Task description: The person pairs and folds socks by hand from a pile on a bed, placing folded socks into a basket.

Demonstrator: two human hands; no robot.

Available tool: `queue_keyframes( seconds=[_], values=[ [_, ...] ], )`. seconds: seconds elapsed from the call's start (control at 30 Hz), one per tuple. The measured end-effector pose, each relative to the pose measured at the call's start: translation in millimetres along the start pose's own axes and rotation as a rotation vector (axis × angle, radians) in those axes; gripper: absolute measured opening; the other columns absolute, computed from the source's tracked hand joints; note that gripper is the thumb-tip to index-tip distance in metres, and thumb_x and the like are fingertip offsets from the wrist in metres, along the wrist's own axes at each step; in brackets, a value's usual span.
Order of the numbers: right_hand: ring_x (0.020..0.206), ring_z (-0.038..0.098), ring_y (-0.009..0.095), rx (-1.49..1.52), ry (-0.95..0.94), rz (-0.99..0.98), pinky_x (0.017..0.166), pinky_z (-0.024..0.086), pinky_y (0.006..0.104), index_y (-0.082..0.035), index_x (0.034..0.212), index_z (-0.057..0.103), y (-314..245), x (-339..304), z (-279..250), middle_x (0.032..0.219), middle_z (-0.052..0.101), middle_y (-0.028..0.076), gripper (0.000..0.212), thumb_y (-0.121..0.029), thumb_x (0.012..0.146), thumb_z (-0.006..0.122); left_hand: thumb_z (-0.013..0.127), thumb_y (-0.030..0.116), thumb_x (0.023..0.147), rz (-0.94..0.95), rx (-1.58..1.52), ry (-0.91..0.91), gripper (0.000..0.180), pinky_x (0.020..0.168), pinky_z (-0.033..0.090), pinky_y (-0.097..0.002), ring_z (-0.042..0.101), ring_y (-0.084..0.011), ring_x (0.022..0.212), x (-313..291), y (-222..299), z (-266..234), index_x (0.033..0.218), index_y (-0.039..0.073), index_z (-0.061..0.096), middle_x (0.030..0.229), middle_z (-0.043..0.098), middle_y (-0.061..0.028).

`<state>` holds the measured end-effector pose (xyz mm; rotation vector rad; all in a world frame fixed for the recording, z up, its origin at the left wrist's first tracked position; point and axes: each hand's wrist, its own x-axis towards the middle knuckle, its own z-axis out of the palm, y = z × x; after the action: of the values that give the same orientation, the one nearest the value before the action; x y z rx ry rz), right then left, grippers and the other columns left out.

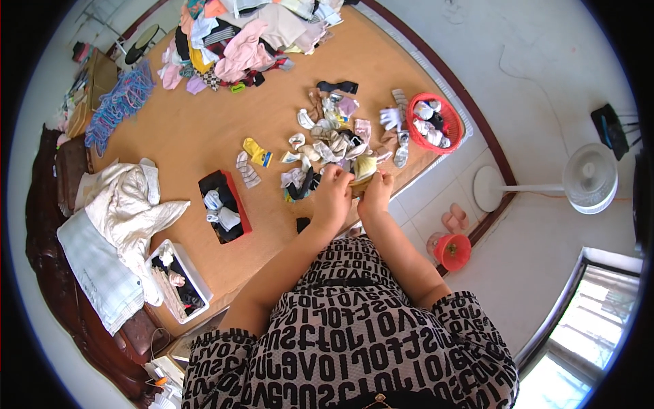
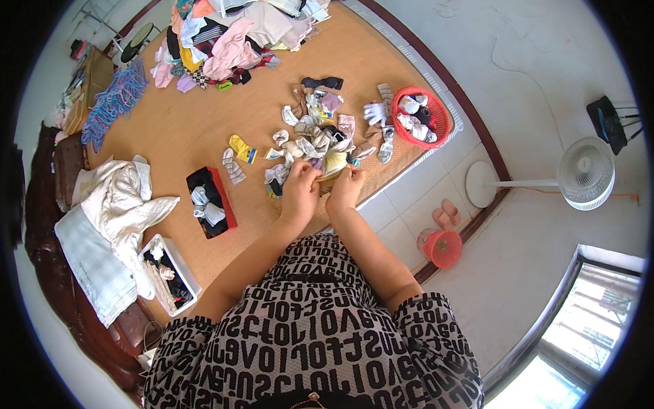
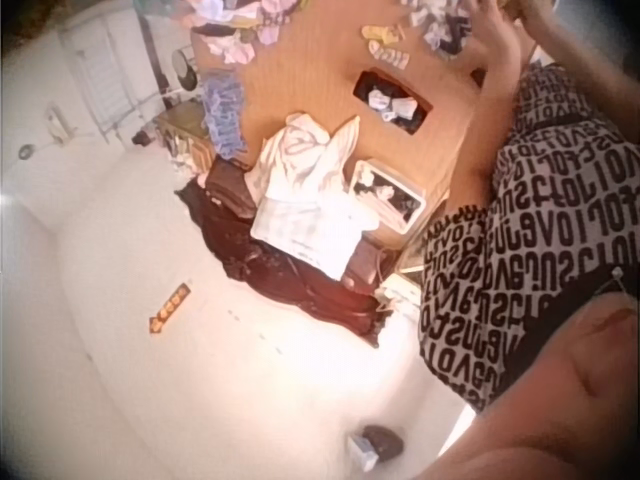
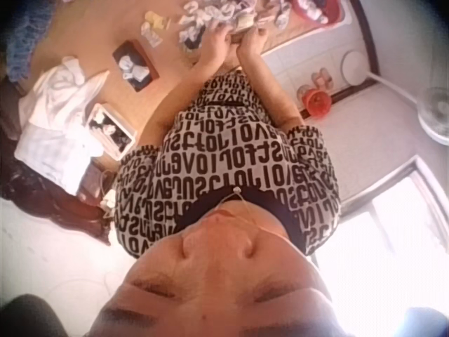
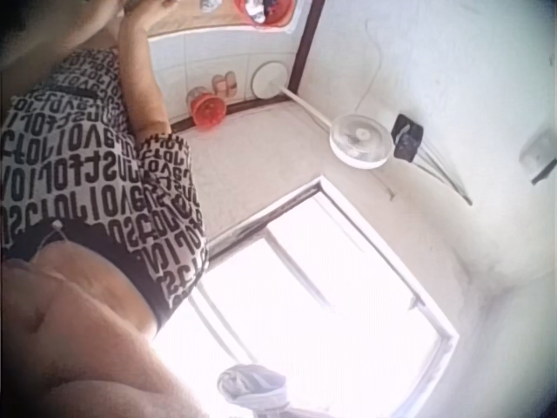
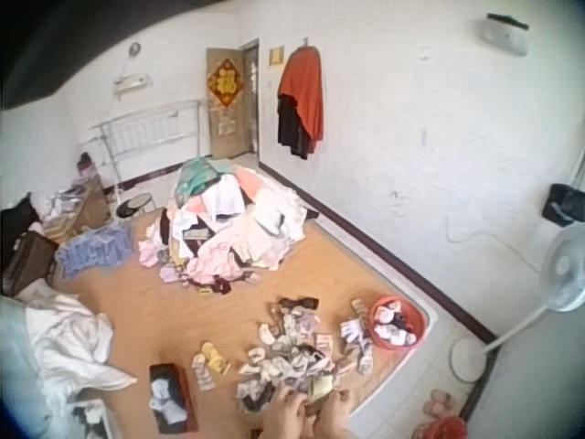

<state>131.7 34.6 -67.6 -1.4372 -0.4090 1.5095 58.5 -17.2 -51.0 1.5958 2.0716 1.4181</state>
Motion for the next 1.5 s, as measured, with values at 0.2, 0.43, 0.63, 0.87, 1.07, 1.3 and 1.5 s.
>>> queue_keyframes(
  seconds=[0.2, 0.43, 0.63, 0.87, 1.07, 1.3, 1.5],
  values=[
    [0.079, 0.058, 0.019, -0.095, -0.101, -0.015, 0.064, 0.05, 0.0319, -0.003, 0.098, 0.048, 22.5, 12.0, -5.8, 0.091, 0.056, 0.008, 0.016, -0.014, 0.091, 0.039, 0.05, -0.007, 0.067, -0.316, -0.124, -0.063, 0.023, 0.055, 0.044, -0.032, 0.056, -0.025, 0.059, -9.2, -23.0, 4.0, 0.076, 0.008, 0.065, 0.072, 0.061, -0.0119],
    [0.079, 0.061, 0.022, 0.049, -0.462, 0.438, 0.065, 0.053, 0.0333, 0.002, 0.106, 0.051, 25.5, 15.5, 2.8, 0.093, 0.059, 0.012, 0.029, -0.015, 0.095, 0.03, 0.043, -0.011, 0.067, -1.016, -0.788, -0.05, 0.026, 0.052, 0.042, -0.026, 0.053, -0.0128, 0.056, -6.2, -37.5, -0.5, 0.076, 0.004, 0.063, 0.066, 0.058, -0.0112],
    [0.073, 0.061, 0.018, -0.13, -0.449, 0.42, 0.059, 0.052, 0.0325, -0.002, 0.105, 0.054, 14.4, -2.7, 19.7, 0.09, 0.06, 0.008, 0.028, -0.017, 0.095, 0.033, 0.052, -0.011, 0.065, -0.008, 0.061, 0.194, 0.022, 0.056, 0.043, -0.0301, 0.055, -0.0276, 0.063, 15.7, -9.4, -34.6, 0.078, 0.004, 0.06, 0.073, 0.056, -0.0108],
    [0.064, 0.056, 0.012, -0.421, -0.437, 0.379, 0.047, 0.044, 0.0273, -0.003, 0.105, 0.057, 33.8, -5.1, 19.7, 0.081, 0.059, 0.004, 0.025, -0.017, 0.092, 0.041, 0.055, -0.005, 0.064, -0.114, 0.114, -0.032, 0.033, 0.058, 0.047, -0.0341, 0.06, -0.0265, 0.072, -3.7, -73.4, -32.6, 0.093, 0.009, 0.062, 0.078, 0.059, -0.0102],
    [0.07, 0.055, 0.01, -0.296, -0.815, 0.151, 0.062, 0.047, 0.0219, -0.001, 0.104, 0.057, 42.5, -6.5, 27.6, 0.082, 0.06, 0.003, 0.025, -0.02, 0.094, 0.046, 0.042, 0.02, 0.09, -1.445, -1.47, -0.009, 0.025, 0.072, 0.053, -0.0344, 0.062, -0.0191, 0.087, -15.8, -103.5, -18.6, 0.103, 0.004, 0.056, 0.099, 0.062, -0.0086],
    [0.078, 0.059, 0.013, 0.053, -0.607, 0.177, 0.069, 0.051, 0.0263, -0.006, 0.1, 0.052, 22.5, -13.5, 34.3, 0.088, 0.06, 0.005, 0.019, -0.02, 0.096, 0.04, 0.043, 0.023, 0.09, -1.182, -1.142, -0.21, 0.027, 0.075, 0.051, -0.034, 0.059, -0.0174, 0.089, 1.3, -42.5, -33.4, 0.111, 0.008, 0.053, 0.102, 0.059, -0.0065],
    [0.078, 0.058, 0.011, -0.101, -0.702, -0.01, 0.071, 0.049, 0.0243, -0.005, 0.096, 0.054, 25.6, -2.6, 27.1, 0.088, 0.061, 0.004, 0.019, -0.02, 0.096, 0.042, 0.048, 0.019, 0.087, -1.351, -1.279, -0.301, 0.026, 0.082, 0.05, -0.0341, 0.059, -0.0202, 0.089, -1.7, -50.8, -32.9, 0.108, 0.004, 0.052, 0.101, 0.058, -0.0087]
  ],
)
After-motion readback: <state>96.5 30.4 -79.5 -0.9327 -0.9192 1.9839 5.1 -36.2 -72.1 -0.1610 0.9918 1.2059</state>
